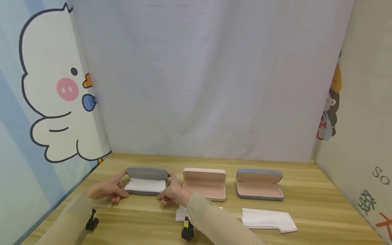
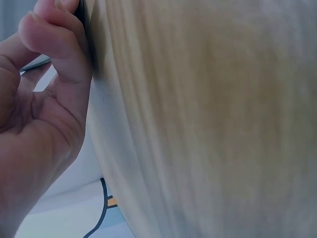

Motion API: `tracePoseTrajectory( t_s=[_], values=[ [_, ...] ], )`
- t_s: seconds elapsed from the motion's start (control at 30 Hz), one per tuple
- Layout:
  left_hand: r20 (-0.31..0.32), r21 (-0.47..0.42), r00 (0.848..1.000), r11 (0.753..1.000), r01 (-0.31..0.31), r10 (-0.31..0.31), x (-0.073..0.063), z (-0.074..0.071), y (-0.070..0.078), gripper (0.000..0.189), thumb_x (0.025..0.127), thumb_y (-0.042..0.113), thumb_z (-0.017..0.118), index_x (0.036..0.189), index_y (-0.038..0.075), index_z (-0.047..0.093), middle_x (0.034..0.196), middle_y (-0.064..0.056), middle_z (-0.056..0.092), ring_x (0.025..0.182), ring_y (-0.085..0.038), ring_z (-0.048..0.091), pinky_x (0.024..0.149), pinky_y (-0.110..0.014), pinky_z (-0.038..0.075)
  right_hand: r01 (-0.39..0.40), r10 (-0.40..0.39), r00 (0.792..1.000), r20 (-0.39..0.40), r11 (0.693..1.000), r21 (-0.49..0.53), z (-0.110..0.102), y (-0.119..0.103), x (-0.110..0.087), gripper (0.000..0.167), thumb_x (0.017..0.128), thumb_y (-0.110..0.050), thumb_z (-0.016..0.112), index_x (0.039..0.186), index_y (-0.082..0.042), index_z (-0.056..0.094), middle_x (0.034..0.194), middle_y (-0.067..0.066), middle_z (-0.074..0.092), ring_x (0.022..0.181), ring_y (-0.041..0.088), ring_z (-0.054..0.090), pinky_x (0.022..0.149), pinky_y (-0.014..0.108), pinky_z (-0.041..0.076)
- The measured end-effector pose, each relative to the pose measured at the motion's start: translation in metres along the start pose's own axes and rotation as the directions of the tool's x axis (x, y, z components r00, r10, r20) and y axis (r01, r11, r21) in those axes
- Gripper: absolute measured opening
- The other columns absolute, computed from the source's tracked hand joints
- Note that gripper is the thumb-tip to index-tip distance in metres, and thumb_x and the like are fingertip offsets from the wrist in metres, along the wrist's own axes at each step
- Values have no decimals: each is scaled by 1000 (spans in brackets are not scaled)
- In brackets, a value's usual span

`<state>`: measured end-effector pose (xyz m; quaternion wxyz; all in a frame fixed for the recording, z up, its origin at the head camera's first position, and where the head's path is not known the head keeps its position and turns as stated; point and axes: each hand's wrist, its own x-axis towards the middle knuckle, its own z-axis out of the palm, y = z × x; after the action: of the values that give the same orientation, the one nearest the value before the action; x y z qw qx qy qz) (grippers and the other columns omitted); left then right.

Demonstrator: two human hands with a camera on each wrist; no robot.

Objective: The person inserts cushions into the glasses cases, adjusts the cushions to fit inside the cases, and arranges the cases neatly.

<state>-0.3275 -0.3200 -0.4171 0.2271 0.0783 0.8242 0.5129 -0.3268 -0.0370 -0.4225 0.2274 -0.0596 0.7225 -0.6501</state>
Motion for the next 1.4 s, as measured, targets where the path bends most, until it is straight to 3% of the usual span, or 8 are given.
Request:
tracePoseTrajectory(
  t_s=[0.8, 1.4],
  values=[
    [6, -11, 1000, 1000, -28, 28, -4, 1, 1, 111, 89, 3, 65, 147, 5, -29, 81, -12, 57, 54, -10, 62, 49, -22, 55, 56, -58, 998, 36, 998, 31, 0, 3, -1, 78, 79, 17, 65, 137, -16, 24, 63, 12, 61, 38, 11, 53, 36, 19, 47],
    [6, -3, 999, 1000, -31, 31, -5, 2, 0, 110, 90, 4, 65, 147, 6, -30, 84, -11, 51, 54, -11, 60, 49, -22, 54, 58, -60, 997, 53, 998, 37, -1, 4, -2, 75, 80, 17, 64, 135, -14, 24, 62, 12, 59, 39, 11, 53, 37, 20, 49]
  ],
)
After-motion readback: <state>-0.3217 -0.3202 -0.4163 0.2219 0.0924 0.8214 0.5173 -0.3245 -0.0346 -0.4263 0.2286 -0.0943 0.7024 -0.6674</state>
